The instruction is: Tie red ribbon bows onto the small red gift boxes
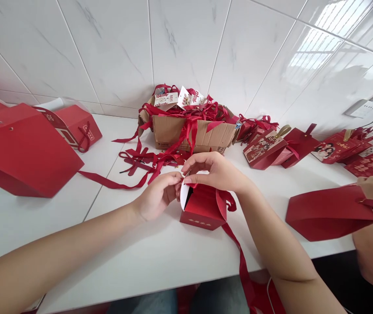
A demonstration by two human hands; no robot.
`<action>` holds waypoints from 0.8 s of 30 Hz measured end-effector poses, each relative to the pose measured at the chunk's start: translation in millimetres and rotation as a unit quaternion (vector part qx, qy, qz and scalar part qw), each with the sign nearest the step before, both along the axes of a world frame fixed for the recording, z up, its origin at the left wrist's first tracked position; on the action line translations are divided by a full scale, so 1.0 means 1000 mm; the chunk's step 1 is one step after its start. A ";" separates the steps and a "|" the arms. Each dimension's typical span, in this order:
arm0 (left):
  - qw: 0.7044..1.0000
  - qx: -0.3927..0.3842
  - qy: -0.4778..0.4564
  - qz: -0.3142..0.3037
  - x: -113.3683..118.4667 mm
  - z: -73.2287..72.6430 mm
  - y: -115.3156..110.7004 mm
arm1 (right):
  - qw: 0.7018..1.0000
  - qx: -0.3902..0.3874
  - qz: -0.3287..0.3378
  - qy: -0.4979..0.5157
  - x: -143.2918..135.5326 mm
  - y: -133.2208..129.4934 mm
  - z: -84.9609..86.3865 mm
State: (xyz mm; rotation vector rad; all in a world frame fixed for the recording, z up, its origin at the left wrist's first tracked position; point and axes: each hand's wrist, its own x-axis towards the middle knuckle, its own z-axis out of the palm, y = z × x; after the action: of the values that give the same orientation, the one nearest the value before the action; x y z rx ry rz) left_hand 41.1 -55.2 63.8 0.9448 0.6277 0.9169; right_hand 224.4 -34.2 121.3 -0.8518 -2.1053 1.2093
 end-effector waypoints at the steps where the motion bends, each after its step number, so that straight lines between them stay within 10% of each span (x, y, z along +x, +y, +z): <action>1: 0.999 -0.028 -0.025 0.010 -0.002 0.005 0.003 | 1.000 0.005 0.008 -0.008 0.001 0.000 0.002; 6: 0.994 -0.019 -0.094 0.047 -0.016 0.039 0.009 | 0.998 0.041 0.033 -0.044 0.007 -0.003 0.009; 14: 0.972 0.216 -0.033 0.088 -0.031 0.102 0.000 | 0.995 0.077 0.031 -0.050 0.009 -0.001 0.007; 19: 0.926 0.328 0.082 0.167 -0.020 0.140 0.004 | 0.997 0.074 0.020 -0.030 0.011 0.007 -0.001; 24: 0.892 0.377 0.001 0.250 -0.001 0.154 0.004 | 0.994 0.103 0.007 -0.029 0.011 0.015 -0.007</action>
State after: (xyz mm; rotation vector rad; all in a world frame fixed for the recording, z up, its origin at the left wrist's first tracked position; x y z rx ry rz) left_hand 40.3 -51.2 218.1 1.5059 0.5219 1.6909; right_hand 235.7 -19.2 114.3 -0.7871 -2.2394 0.9644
